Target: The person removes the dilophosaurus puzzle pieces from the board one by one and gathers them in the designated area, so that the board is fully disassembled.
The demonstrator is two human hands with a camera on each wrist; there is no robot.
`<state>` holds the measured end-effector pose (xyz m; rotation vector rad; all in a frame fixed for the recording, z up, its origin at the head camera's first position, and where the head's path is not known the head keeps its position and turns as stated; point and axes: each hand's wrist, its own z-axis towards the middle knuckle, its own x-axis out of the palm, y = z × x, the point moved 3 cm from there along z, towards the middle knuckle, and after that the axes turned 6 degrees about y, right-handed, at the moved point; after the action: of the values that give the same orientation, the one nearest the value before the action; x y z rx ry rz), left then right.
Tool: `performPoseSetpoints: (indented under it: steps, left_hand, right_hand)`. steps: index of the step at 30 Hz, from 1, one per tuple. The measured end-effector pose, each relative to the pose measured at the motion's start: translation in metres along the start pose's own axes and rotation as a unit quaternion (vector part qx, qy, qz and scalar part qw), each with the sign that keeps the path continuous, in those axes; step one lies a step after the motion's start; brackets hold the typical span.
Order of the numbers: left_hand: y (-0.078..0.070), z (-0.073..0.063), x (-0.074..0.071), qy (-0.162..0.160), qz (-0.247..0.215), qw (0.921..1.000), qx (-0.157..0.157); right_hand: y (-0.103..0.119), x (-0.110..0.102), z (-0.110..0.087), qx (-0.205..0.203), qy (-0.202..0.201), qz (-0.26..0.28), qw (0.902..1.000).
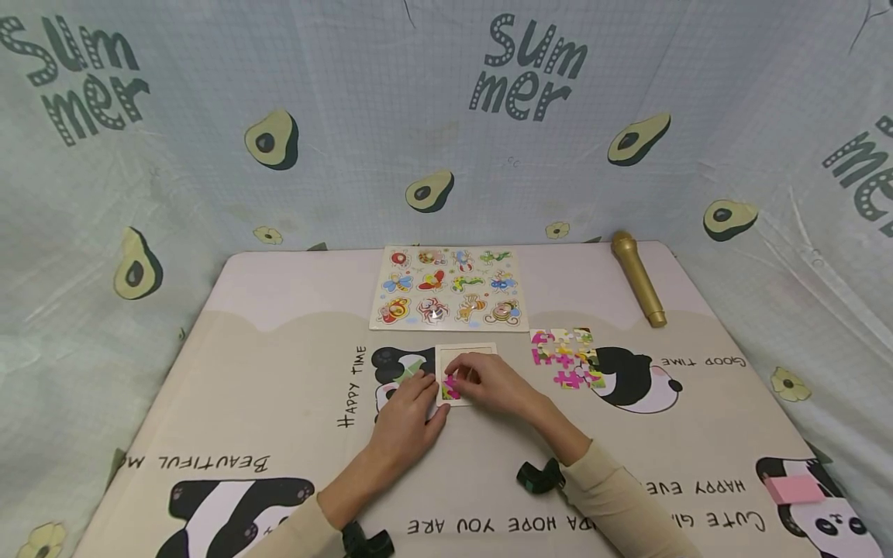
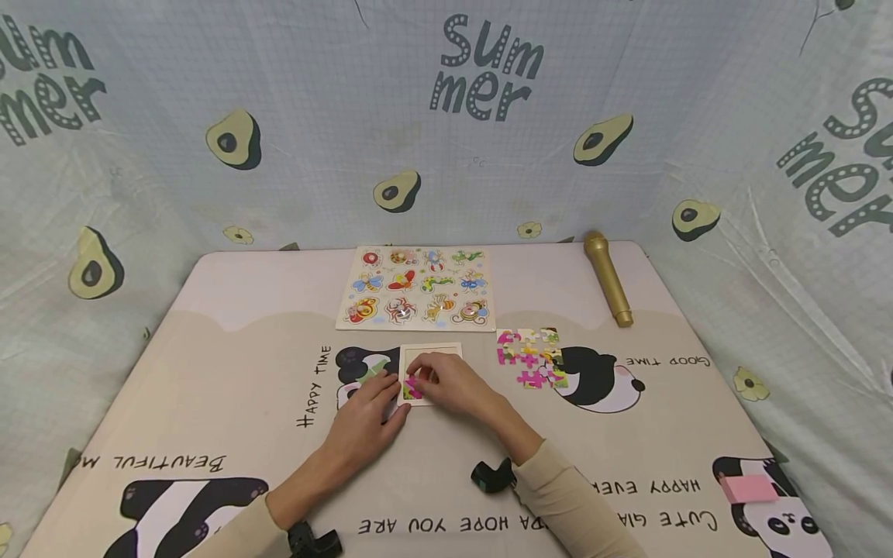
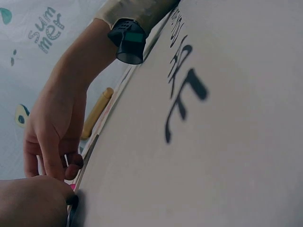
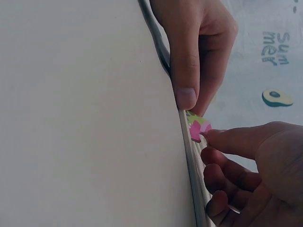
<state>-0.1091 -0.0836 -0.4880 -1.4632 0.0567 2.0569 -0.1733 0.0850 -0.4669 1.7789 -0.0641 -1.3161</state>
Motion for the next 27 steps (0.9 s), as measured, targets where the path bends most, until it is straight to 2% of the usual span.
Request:
performPoseSetpoints:
  steps: [13, 27]
  left_hand:
    - [-0.001, 0.000, -0.002, -0.010, -0.001, 0.9999, 0.006]
    - [-0.002, -0.001, -0.003, -0.008, 0.002, 0.9999, 0.010]
  right_hand:
    - [0.001, -0.007, -0.002, 0.012, -0.004, 0.011, 0.9999]
    - [-0.008, -0.031, -0.011, 0.037, -0.036, 0.023, 0.9984]
